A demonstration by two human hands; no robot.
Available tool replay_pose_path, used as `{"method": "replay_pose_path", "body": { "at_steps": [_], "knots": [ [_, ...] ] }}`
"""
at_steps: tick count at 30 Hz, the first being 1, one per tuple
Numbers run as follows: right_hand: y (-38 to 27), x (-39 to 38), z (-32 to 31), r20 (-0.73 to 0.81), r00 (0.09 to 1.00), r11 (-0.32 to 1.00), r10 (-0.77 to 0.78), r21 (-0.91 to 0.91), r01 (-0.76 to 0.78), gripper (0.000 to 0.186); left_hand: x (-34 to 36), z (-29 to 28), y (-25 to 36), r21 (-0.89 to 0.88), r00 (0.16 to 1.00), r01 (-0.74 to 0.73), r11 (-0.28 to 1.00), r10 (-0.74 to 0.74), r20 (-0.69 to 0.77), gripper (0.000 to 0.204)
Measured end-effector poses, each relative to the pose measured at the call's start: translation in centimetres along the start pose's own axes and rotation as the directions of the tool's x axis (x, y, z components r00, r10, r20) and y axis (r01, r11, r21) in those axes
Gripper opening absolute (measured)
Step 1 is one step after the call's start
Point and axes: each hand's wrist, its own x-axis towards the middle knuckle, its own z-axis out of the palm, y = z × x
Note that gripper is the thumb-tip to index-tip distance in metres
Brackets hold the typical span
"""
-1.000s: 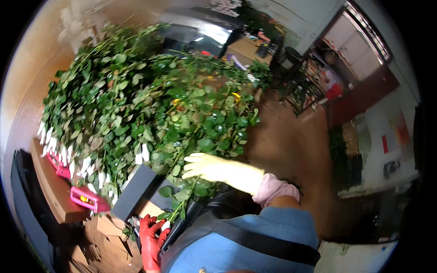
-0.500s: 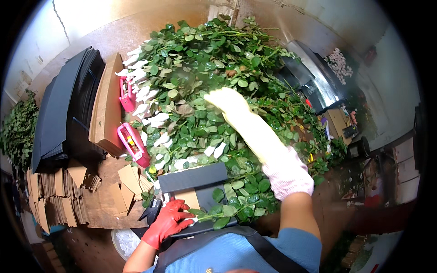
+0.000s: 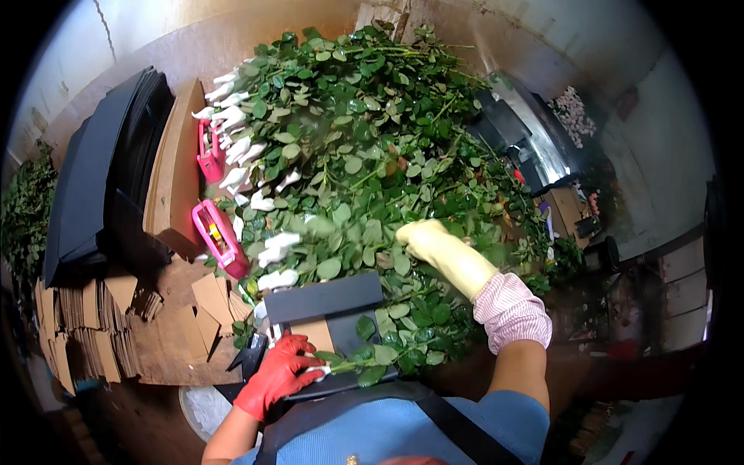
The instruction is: The person arranges white flowers and green leaves into a black plastic tray. They pick individual stems from a large pile on the table, place them into the tray, and adjust the arrangement. The person then closes the tray and moves it aside before repeating the process with a new tray.
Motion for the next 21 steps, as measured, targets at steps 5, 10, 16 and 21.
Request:
{"method": "replay_pose_path", "body": {
  "at_steps": [5, 10, 16, 21],
  "knots": [
    [1.7, -4.7, -3.2, -0.721, 0.693, 0.950, -0.029, 0.196, 0.244, 0.049, -0.1, -0.3, 0.2, 0.000, 1.000, 0.006, 1.000, -0.006, 0.014, 0.025],
    [2.6, -4.1, -2.3, -0.800, 0.583, 0.930, -0.142, 0.094, 0.355, 0.047, -0.1, -0.3, 0.4, 0.062, 0.996, -0.083, 0.995, 0.084, -0.025, 0.021],
    [2.7, -10.3, -4.7, -0.917, 0.330, 0.844, -0.225, -0.014, 0.535, 0.040, 0.5, -0.4, 0.8, 0.069, 0.985, -0.159, 0.985, 0.163, -0.056, 0.022],
    [2.1, -18.2, -5.1, -0.867, 0.456, 0.754, -0.202, 0.160, 0.637, 0.036, -0.2, -0.5, 0.0, 0.019, 1.000, -0.030, 0.999, 0.030, 0.003, 0.049]
  ]
}}
